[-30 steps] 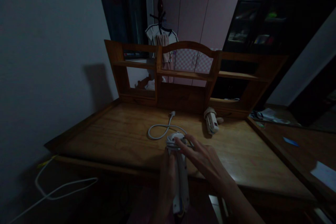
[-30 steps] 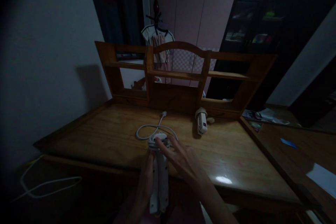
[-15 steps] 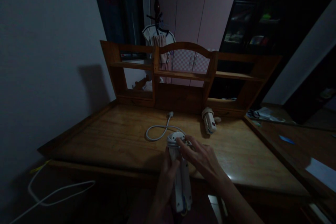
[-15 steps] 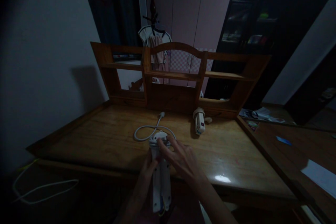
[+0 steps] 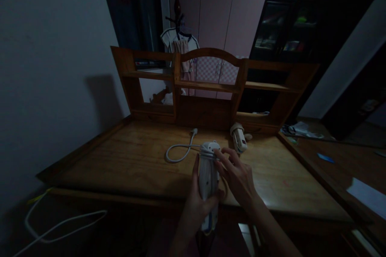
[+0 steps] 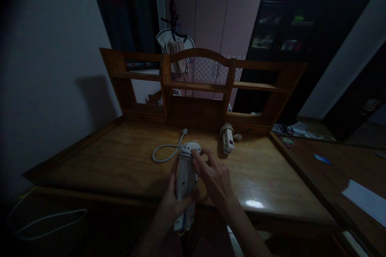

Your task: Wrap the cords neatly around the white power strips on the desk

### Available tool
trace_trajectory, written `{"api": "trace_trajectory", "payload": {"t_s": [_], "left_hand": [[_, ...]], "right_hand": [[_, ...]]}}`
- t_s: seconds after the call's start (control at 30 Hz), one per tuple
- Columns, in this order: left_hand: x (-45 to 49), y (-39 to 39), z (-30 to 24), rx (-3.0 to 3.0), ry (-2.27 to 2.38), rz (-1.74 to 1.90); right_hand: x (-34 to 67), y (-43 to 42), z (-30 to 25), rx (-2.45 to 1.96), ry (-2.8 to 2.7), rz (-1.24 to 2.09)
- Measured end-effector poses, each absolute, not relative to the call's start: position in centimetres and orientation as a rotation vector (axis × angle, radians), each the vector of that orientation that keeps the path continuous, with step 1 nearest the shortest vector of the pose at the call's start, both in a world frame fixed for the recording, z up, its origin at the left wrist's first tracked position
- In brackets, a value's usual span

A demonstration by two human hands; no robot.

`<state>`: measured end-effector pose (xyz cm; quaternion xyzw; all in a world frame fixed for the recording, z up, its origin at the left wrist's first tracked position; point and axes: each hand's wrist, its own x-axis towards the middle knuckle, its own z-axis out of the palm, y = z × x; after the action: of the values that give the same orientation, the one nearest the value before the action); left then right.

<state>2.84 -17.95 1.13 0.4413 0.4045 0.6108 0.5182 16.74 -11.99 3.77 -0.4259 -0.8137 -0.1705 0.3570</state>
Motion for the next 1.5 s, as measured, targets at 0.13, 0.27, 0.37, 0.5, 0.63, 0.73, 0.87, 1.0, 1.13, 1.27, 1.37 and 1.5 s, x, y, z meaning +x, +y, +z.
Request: {"api": "trace_trajectory", "payload": {"t_s": [0.13, 0.27, 0.37, 0.5, 0.63, 0.73, 0.87, 1.0, 1.13, 1.27, 1.37, 1.5], "left_hand": [[3.0, -17.9, 0.8, 1.120, 1.071, 1.542], [2.4, -17.8, 0.3, 1.146, 1.113, 1.547], [1.7, -17.8, 0.2, 1.124, 1.135, 1.533], [0.5, -17.9, 0.6, 0.971, 1.206, 1.566], [-0.7, -18.1, 1.3, 0.824, 1.188, 1.637], [-1.6, -18.3, 1.4, 0.663, 1.106, 1.660], [-2.5, -18.6, 1.6, 0.628, 1.055, 1.693], [-2.8, -18.7, 2.7, 0.921, 1.335, 1.788], [-3.3, -18.4, 3.0, 1.095, 1.489, 1.785], [-3.8, -17.4, 1.5, 1.347, 1.678, 1.740], [-3.6, -17.2, 0.8, 1.594, 1.940, 1.599], [-2.8, -18.5, 1.7, 1.788, 2.017, 1.224]], "right_hand": [[16.3, -12.3, 4.3, -1.073, -2.098, -0.365], [15.7, -12.4, 5.1, -1.018, -2.103, -0.208], [15.4, -12.2, 5.2, -1.003, -2.067, -0.007], [15.3, -12.2, 4.6, -0.996, -2.066, 0.180], [15.6, -12.8, 4.6, -1.029, -2.078, 0.254], [15.6, -13.5, 5.0, -1.000, -2.111, 0.275], [15.1, -14.1, 5.3, -0.980, -2.203, 0.207], [14.9, -13.8, 5.7, -1.005, -2.146, 0.047], [15.5, -13.8, 7.0, -1.024, -2.031, -0.011], [15.5, -15.0, 7.9, -0.973, -2.034, 0.069], [15.0, -15.9, 8.1, -0.893, -2.102, 0.143], [15.0, -15.9, 9.1, -0.768, -2.211, 0.000]]}}
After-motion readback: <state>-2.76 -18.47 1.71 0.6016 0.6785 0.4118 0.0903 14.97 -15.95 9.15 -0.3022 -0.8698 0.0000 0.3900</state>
